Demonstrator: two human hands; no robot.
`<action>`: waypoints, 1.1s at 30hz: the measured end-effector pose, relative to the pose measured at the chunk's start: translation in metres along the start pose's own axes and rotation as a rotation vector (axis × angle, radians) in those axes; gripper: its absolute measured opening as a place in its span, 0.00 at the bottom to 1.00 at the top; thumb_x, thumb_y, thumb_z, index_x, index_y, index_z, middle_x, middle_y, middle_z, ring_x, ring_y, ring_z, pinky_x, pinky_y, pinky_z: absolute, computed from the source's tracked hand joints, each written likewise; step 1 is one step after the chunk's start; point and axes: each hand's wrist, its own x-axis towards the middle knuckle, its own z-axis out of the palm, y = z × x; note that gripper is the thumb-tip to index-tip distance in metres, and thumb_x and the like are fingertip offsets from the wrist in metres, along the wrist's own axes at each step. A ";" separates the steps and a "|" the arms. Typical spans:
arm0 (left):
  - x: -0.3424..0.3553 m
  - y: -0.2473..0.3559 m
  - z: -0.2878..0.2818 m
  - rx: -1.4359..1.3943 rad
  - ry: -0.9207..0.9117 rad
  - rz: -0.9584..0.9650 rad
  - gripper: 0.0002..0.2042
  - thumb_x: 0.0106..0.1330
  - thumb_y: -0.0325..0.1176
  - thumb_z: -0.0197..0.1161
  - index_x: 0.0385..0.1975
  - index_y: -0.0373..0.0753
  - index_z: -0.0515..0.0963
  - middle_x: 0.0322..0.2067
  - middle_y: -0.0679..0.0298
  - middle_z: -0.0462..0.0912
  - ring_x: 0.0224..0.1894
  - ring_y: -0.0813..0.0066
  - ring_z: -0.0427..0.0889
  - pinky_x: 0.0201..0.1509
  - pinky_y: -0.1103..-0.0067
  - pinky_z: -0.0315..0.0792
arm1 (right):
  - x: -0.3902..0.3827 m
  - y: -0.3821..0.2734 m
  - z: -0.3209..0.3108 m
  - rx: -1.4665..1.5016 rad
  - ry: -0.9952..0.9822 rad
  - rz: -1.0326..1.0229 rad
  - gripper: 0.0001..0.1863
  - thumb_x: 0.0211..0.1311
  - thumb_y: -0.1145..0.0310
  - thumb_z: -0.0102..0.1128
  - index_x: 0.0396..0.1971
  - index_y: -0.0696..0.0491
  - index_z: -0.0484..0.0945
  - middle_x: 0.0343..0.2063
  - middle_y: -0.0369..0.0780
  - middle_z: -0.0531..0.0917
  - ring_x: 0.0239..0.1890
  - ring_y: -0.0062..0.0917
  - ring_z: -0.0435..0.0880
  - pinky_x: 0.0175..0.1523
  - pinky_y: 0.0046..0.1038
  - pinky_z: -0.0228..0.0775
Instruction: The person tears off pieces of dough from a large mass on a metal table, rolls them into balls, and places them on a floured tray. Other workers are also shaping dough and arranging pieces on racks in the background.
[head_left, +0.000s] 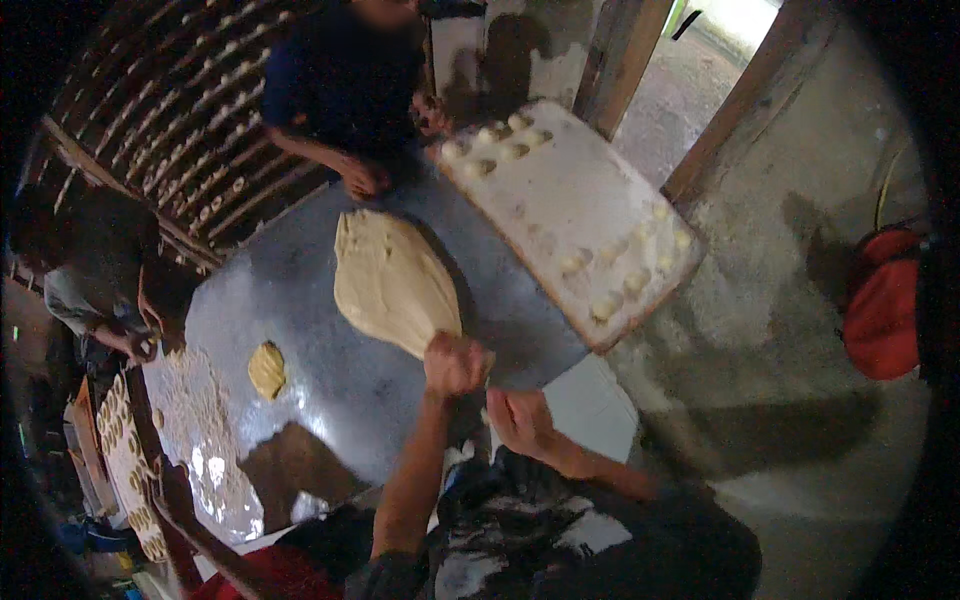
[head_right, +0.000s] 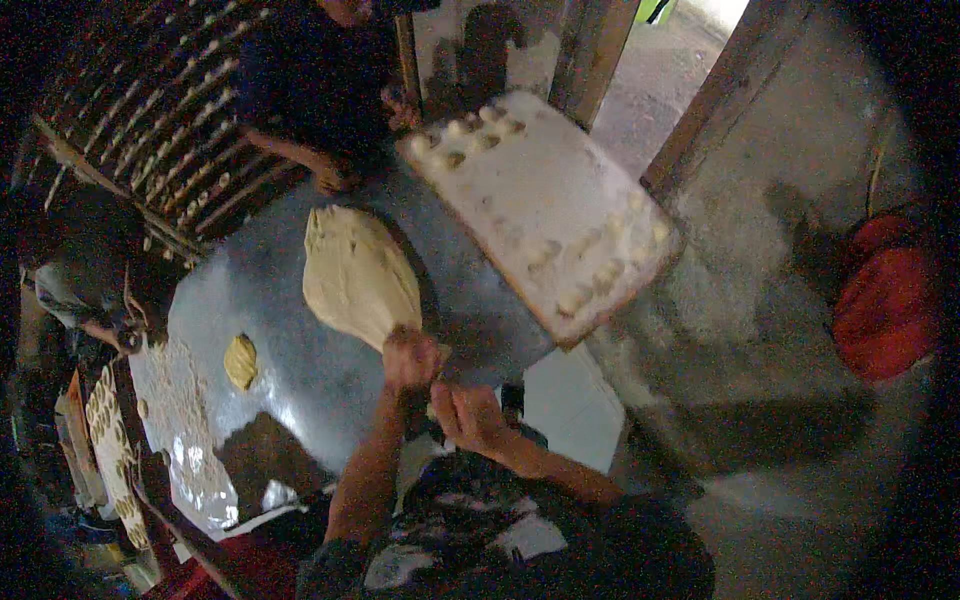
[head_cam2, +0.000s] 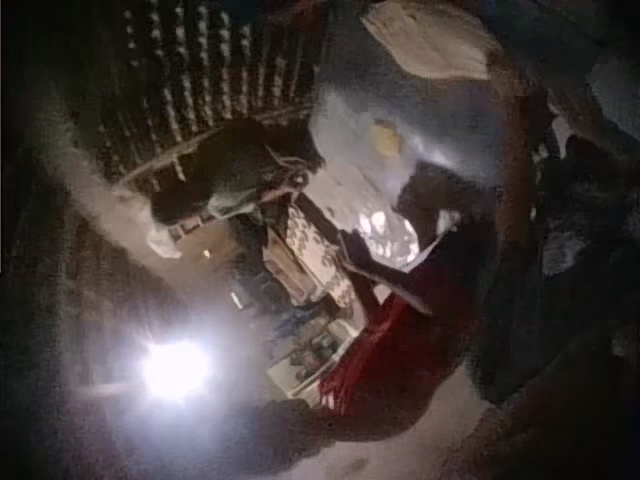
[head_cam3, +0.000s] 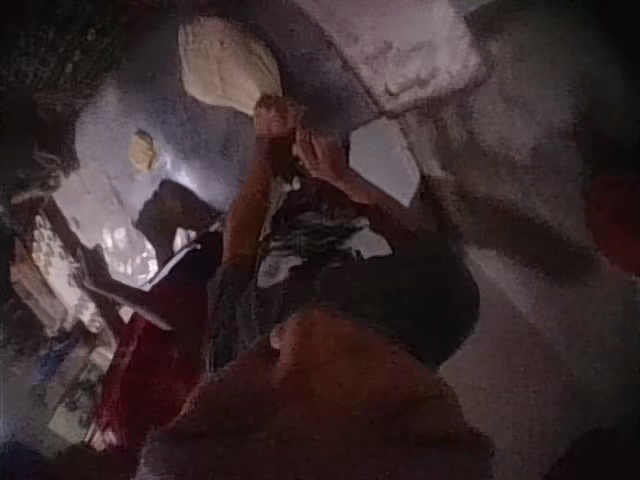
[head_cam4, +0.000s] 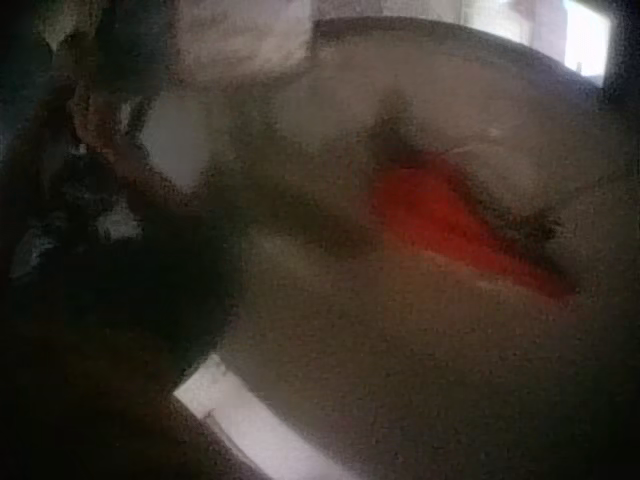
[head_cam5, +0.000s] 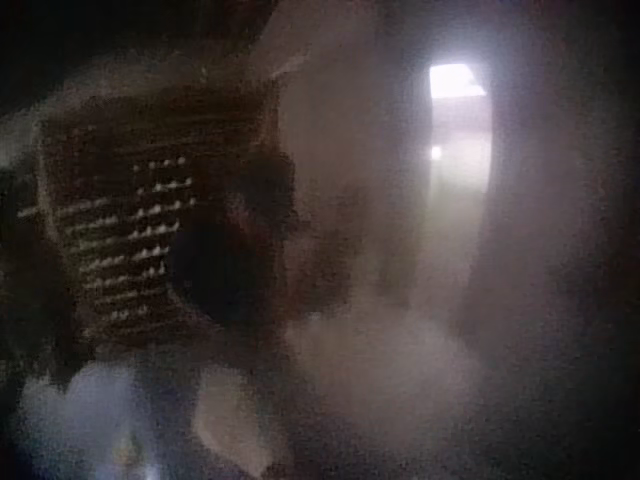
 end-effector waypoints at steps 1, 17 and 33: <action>0.004 0.002 -0.018 0.072 -0.056 -0.056 0.08 0.65 0.32 0.56 0.25 0.41 0.79 0.27 0.58 0.83 0.38 0.52 0.82 0.50 0.61 0.73 | 0.000 -0.029 -0.019 0.065 0.008 -0.038 0.11 0.69 0.70 0.59 0.24 0.56 0.77 0.17 0.45 0.74 0.20 0.45 0.75 0.30 0.44 0.68; -0.025 0.009 -0.086 0.024 -0.076 -0.139 0.21 0.64 0.21 0.60 0.58 0.41 0.78 0.60 0.53 0.78 0.66 0.51 0.75 0.69 0.60 0.72 | 0.030 0.077 -0.004 -0.386 -0.589 0.227 0.37 0.65 0.62 0.59 0.74 0.50 0.62 0.69 0.58 0.67 0.74 0.53 0.60 0.76 0.59 0.43; -0.013 0.047 -0.091 -0.126 0.011 -0.482 0.17 0.63 0.23 0.63 0.51 0.43 0.80 0.42 0.55 0.86 0.35 0.57 0.87 0.37 0.65 0.81 | 0.013 0.058 0.051 -0.266 -0.203 -0.122 0.20 0.69 0.71 0.55 0.60 0.52 0.78 0.56 0.52 0.82 0.63 0.46 0.76 0.70 0.43 0.64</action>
